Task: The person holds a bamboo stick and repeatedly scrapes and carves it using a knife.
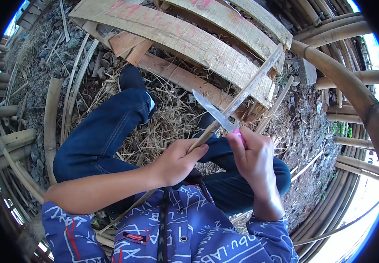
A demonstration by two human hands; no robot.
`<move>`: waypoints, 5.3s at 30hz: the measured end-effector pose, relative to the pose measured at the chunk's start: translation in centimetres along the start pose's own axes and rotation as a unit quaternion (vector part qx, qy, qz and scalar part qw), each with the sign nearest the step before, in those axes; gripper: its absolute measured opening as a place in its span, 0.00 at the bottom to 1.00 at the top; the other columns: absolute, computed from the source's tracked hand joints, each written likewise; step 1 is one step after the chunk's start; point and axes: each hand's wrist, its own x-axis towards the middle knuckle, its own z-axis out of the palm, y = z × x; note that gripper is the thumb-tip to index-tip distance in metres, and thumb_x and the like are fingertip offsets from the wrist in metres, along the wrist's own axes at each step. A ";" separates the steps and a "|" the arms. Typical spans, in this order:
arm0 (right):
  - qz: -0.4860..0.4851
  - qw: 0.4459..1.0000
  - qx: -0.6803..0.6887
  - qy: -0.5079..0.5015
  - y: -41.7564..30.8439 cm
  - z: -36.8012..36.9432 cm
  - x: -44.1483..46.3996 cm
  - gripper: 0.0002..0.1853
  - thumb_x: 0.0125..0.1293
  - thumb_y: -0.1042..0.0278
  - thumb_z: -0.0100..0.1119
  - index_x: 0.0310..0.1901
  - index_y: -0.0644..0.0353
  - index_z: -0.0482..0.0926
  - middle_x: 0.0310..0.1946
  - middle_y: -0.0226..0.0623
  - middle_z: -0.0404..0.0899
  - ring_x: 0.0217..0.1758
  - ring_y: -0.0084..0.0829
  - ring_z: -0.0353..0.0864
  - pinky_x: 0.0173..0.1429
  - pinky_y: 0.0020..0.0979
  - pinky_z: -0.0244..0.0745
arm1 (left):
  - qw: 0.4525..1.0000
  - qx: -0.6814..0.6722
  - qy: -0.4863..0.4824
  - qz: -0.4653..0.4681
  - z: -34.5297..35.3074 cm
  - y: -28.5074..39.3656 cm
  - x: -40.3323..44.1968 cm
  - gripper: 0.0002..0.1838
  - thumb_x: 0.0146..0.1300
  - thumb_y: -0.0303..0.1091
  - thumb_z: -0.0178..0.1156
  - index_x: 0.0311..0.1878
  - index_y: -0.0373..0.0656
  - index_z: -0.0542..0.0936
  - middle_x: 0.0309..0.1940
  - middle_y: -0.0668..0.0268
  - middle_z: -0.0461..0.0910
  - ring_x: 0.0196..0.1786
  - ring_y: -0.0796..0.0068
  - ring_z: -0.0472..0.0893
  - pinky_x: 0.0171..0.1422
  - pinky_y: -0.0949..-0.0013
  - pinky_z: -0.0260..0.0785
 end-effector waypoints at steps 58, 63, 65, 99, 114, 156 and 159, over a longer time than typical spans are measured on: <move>0.009 0.991 -0.127 -0.046 2.9 -0.6 -2.0 0.24 0.64 0.45 0.58 0.20 0.57 0.70 0.13 0.38 0.71 0.16 0.43 0.74 0.21 0.40 0.67 | 0.983 0.173 0.047 0.032 3.2 -2.6 0.3 0.12 0.71 0.34 0.50 0.34 0.35 0.71 0.16 0.63 0.67 0.22 0.78 0.65 0.27 0.65 0.60; 0.157 0.967 -0.200 0.027 6.1 -3.5 -0.1 0.21 0.68 0.46 0.54 0.26 0.56 0.78 0.14 0.39 0.74 0.16 0.40 0.75 0.24 0.39 0.68 | 0.988 0.154 0.030 0.003 3.3 -3.0 -0.3 0.12 0.71 0.34 0.50 0.34 0.35 0.70 0.16 0.64 0.66 0.21 0.78 0.64 0.27 0.65 0.59; 0.141 0.966 -0.213 0.038 7.5 -4.5 0.4 0.23 0.69 0.48 0.53 0.25 0.59 0.78 0.13 0.40 0.73 0.16 0.40 0.75 0.24 0.39 0.67 | 0.988 0.151 0.019 -0.001 3.3 -3.0 -0.2 0.12 0.71 0.34 0.51 0.34 0.35 0.70 0.16 0.64 0.66 0.21 0.78 0.64 0.26 0.65 0.59; 0.147 0.971 -0.179 0.050 6.7 -2.8 -1.1 0.21 0.68 0.47 0.55 0.26 0.58 0.78 0.12 0.40 0.71 0.15 0.42 0.73 0.23 0.39 0.65 | 0.983 0.178 0.038 0.028 3.5 -3.3 -0.1 0.11 0.71 0.33 0.50 0.36 0.35 0.71 0.15 0.59 0.68 0.18 0.71 0.68 0.26 0.62 0.61; 0.075 0.992 -0.077 -0.073 1.5 -1.1 -3.5 0.22 0.64 0.51 0.62 0.21 0.60 0.71 0.13 0.43 0.70 0.17 0.47 0.72 0.22 0.41 0.65 | 0.979 0.203 0.030 0.003 3.7 -2.8 -0.1 0.11 0.70 0.35 0.50 0.37 0.35 0.70 0.17 0.51 0.71 0.23 0.53 0.73 0.31 0.53 0.63; 0.173 0.965 -0.155 0.124 11.1 -5.6 3.1 0.29 0.69 0.40 0.49 0.26 0.61 0.79 0.15 0.45 0.72 0.20 0.46 0.74 0.29 0.41 0.67 | 0.978 0.204 0.030 -0.010 3.8 -3.2 0.1 0.12 0.70 0.35 0.50 0.38 0.34 0.72 0.17 0.55 0.71 0.24 0.59 0.71 0.29 0.58 0.63; 0.189 0.961 -0.146 0.141 12.1 -5.9 3.2 0.29 0.70 0.40 0.48 0.25 0.62 0.78 0.15 0.44 0.71 0.19 0.43 0.72 0.29 0.39 0.66 | 0.979 0.201 0.032 -0.003 3.9 -3.2 -0.1 0.12 0.69 0.36 0.51 0.35 0.35 0.71 0.18 0.48 0.73 0.25 0.46 0.76 0.31 0.53 0.64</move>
